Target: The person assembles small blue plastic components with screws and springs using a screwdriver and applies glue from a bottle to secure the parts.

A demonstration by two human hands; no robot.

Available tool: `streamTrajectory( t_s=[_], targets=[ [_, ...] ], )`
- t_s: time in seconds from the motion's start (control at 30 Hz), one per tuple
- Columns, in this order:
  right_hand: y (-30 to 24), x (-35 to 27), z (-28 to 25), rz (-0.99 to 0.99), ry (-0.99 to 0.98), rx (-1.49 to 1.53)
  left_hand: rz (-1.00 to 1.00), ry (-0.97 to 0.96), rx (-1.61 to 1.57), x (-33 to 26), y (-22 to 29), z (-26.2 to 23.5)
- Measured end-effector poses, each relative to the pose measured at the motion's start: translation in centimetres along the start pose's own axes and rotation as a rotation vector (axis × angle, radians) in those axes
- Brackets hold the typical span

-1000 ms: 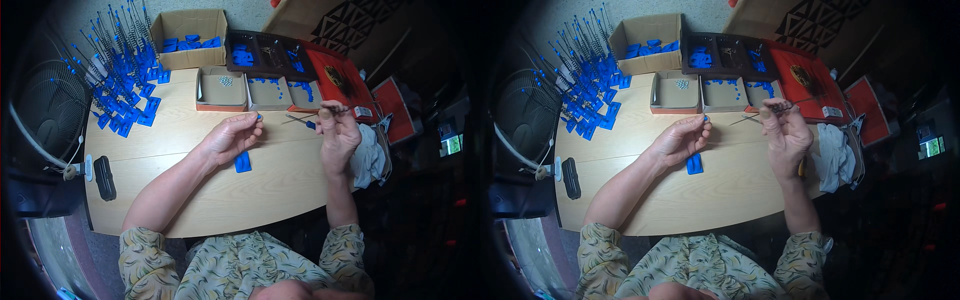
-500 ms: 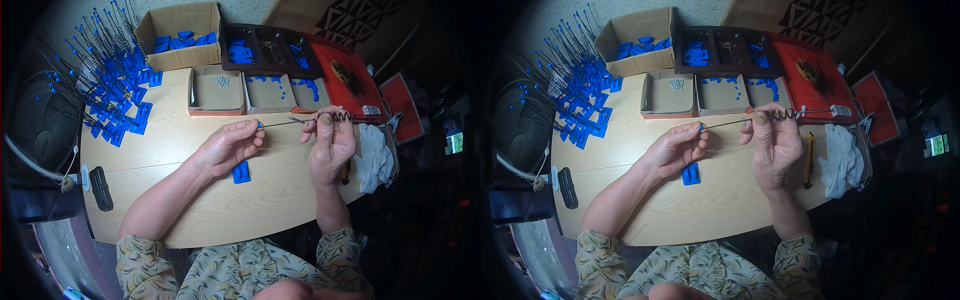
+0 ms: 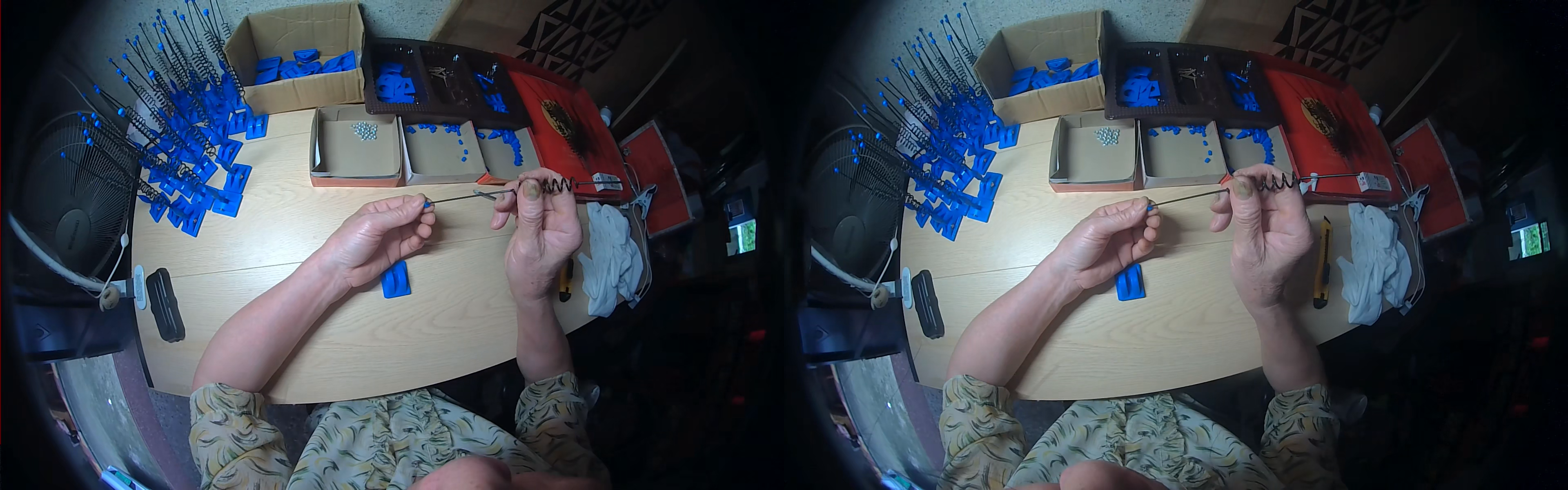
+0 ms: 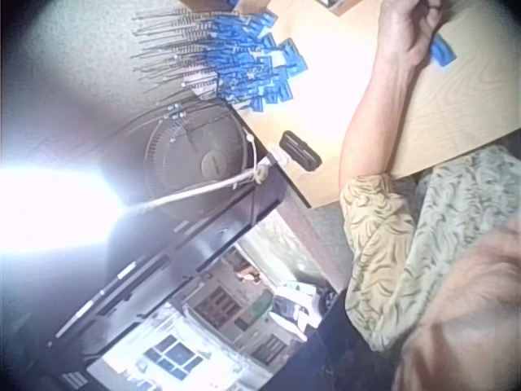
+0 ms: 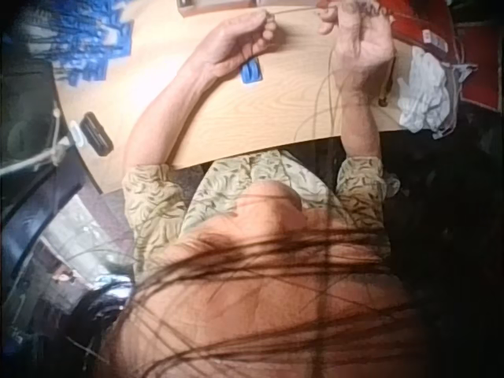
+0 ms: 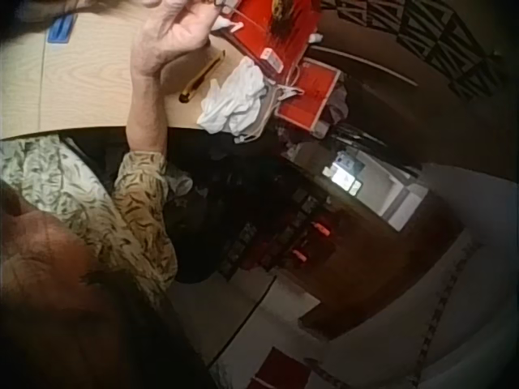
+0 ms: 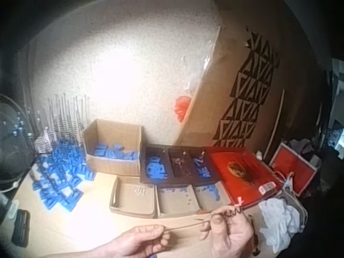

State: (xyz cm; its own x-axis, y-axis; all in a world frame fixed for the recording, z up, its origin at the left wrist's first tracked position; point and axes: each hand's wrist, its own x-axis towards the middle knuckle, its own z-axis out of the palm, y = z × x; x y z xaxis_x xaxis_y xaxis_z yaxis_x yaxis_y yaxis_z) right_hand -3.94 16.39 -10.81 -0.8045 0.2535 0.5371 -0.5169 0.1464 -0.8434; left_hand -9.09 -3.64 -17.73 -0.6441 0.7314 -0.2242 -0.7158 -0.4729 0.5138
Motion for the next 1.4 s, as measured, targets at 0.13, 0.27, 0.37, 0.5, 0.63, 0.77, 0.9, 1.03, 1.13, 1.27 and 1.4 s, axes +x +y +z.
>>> streamTrajectory(
  t_s=[0.13,0.27,0.37,0.5,0.63,0.77,0.9,1.03,1.13,1.27,1.4],
  targets=[
    [-0.1,0.0,-0.1,-0.021,-0.003,-0.026,-0.006,0.005,0.008,0.1,0.0,-0.1],
    [-0.1,-0.1,-0.1,-0.030,0.001,-0.037,0.006,-0.023,-0.023,0.1,-0.1,-0.1],
    [-0.1,0.0,-0.1,-0.030,-0.006,-0.035,0.007,-0.017,-0.014,0.1,-0.1,-0.1],
    [-0.5,0.0,-0.1,-0.054,-0.043,-0.047,0.010,-0.005,0.015,0.1,-0.1,0.1],
    [-0.9,0.1,0.0,-0.088,-0.088,-0.121,0.000,0.033,0.053,0.1,-0.1,0.3],
    [-1.4,0.5,0.0,-0.109,-0.109,-0.102,0.027,0.039,0.057,0.1,-0.2,0.5],
    [-1.9,0.5,0.0,-0.115,-0.097,-0.151,0.032,0.059,0.043,0.0,-0.2,0.6],
    [-1.8,0.4,0.3,-0.094,-0.102,-0.142,0.014,0.066,0.044,0.0,-0.2,0.5],
    [-1.5,0.3,0.3,-0.077,-0.094,-0.141,0.015,0.054,0.043,0.0,-0.2,0.5],
    [-1.3,0.4,0.2,-0.077,-0.109,-0.126,0.024,0.040,0.045,0.0,-0.2,0.5],
    [-1.2,0.4,0.2,-0.066,-0.093,-0.137,0.024,0.042,0.051,0.0,-0.2,0.5]
  ],
)
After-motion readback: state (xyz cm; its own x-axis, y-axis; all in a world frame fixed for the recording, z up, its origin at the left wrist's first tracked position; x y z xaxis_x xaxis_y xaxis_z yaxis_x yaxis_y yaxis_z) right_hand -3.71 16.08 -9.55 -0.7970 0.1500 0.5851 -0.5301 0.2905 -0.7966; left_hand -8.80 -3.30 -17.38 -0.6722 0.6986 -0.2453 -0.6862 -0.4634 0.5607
